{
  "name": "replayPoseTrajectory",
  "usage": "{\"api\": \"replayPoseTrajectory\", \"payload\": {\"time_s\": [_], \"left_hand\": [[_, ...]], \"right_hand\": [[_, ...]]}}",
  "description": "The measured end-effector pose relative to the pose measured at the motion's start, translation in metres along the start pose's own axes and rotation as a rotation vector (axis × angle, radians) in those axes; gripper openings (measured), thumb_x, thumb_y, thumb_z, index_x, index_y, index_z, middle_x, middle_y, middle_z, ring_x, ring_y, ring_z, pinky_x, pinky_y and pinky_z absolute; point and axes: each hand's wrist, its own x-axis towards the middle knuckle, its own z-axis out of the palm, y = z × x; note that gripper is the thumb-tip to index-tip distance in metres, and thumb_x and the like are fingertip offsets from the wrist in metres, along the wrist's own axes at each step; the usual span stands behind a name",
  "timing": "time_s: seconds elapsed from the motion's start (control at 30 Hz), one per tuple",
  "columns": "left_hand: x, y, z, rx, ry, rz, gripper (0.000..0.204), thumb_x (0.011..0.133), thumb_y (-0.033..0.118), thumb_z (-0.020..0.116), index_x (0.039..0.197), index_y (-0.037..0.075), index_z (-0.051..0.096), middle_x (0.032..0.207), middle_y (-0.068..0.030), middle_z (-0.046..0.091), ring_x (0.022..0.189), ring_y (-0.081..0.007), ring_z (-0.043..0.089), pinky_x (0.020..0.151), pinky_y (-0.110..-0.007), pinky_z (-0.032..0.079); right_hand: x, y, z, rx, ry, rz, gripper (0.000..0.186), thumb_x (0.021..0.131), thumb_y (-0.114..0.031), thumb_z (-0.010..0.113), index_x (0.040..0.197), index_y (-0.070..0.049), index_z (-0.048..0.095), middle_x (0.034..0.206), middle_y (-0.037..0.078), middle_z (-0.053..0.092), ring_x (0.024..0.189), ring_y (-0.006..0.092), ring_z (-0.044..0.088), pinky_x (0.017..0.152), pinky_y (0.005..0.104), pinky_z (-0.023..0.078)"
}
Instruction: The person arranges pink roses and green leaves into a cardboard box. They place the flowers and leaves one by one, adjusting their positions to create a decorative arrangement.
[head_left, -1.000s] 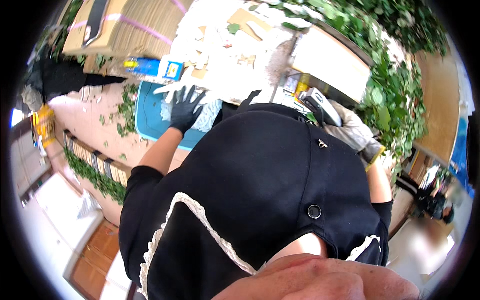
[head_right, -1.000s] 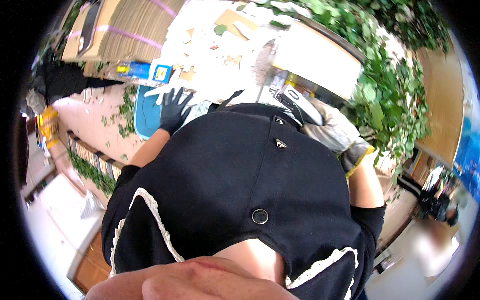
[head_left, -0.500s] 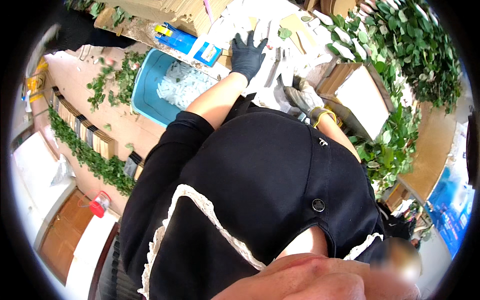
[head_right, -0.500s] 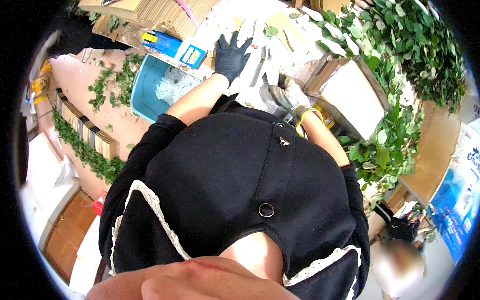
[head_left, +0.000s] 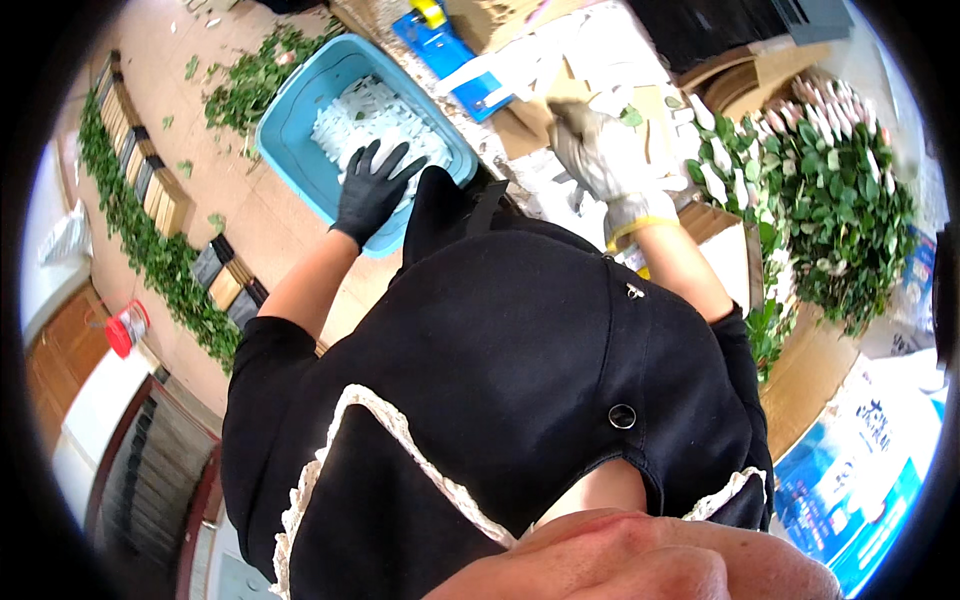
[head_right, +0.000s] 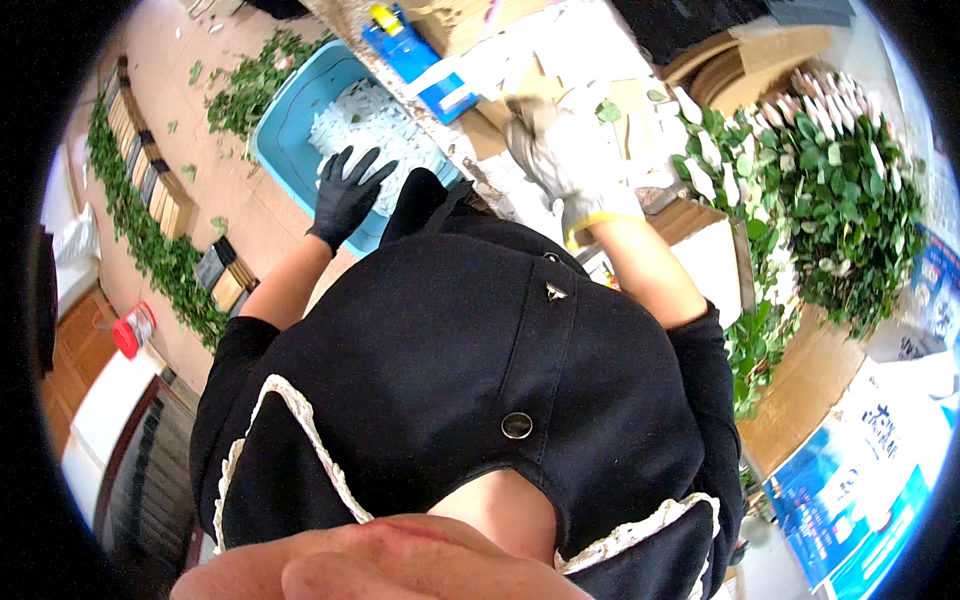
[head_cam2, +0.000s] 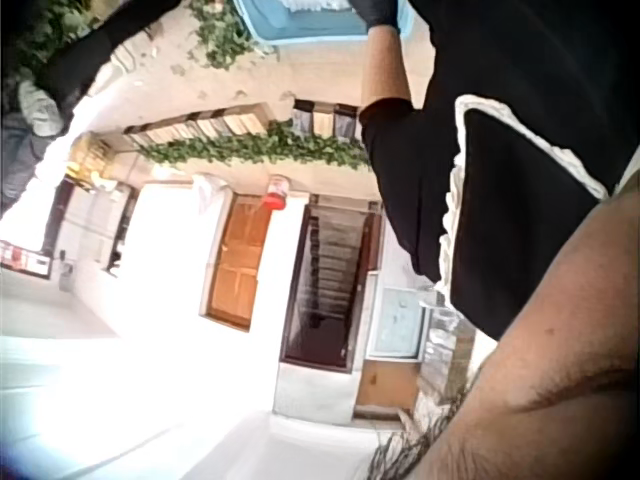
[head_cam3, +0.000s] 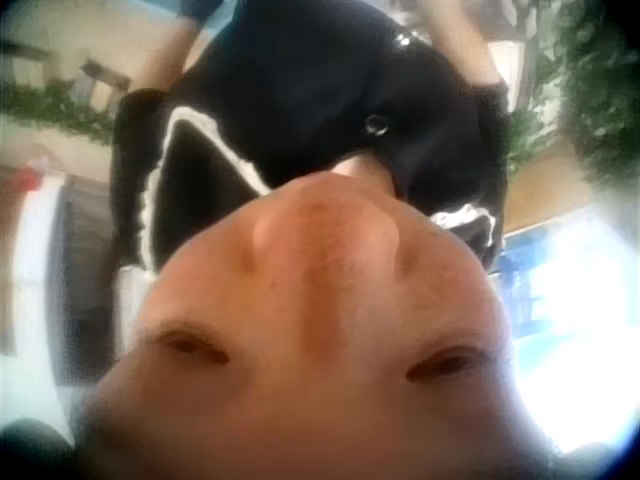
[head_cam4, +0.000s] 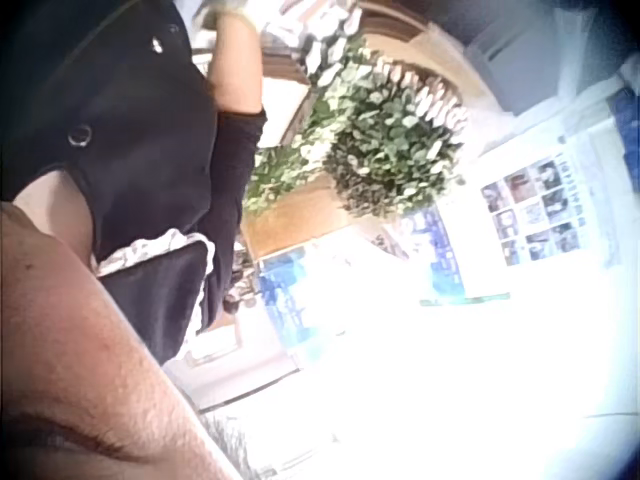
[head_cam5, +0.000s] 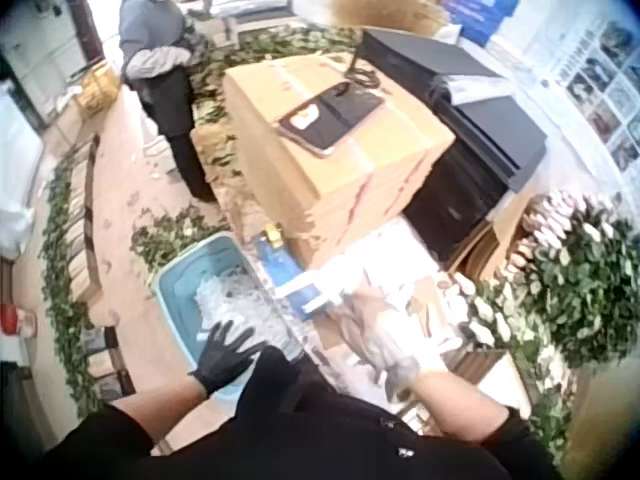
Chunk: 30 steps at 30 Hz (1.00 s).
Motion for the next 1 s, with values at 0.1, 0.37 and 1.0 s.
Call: {"api": "replayPoseTrajectory", "payload": {"time_s": [0.1, 0.37, 1.0], "left_hand": [[0.019, 0.038, -0.002, -0.057, -0.067, -0.086, 0.041, 0.086, 0.025, 0.061, 0.127, 0.023, 0.061, 0.136, -0.0082, 0.054, 0.129, -0.0375, 0.044, 0.110, -0.058, 0.026], [0.111, 0.076, -0.026, -1.112, -0.176, -0.297, 0.042, 0.094, 0.031, 0.060, 0.127, 0.006, 0.060, 0.121, -0.0179, 0.064, 0.113, -0.0316, 0.061, 0.095, -0.037, 0.047], [0.225, 0.316, -0.110, -0.869, -0.315, 0.907, 0.041, 0.101, 0.018, 0.039, 0.140, 0.010, 0.051, 0.151, -0.0153, 0.038, 0.141, -0.0244, 0.033, 0.115, -0.038, 0.025]], "right_hand": [[0.057, -0.018, 0.028, 0.010, 0.076, -0.095, 0.046, 0.086, -0.036, 0.066, 0.114, 0.001, 0.065, 0.106, 0.021, 0.069, 0.098, 0.0325, 0.066, 0.088, 0.0392, 0.050], [-0.010, -0.031, 0.001, 0.970, -0.086, 0.459, 0.045, 0.089, -0.034, 0.063, 0.119, 0.000, 0.063, 0.113, 0.015, 0.066, 0.106, 0.0213, 0.060, 0.097, 0.0324, 0.044], [-0.347, 0.048, -0.014, 0.514, 0.333, 0.728, 0.033, 0.093, -0.032, 0.057, 0.109, -0.006, 0.069, 0.111, 0.012, 0.068, 0.104, 0.0243, 0.064, 0.091, 0.0337, 0.050]]}}
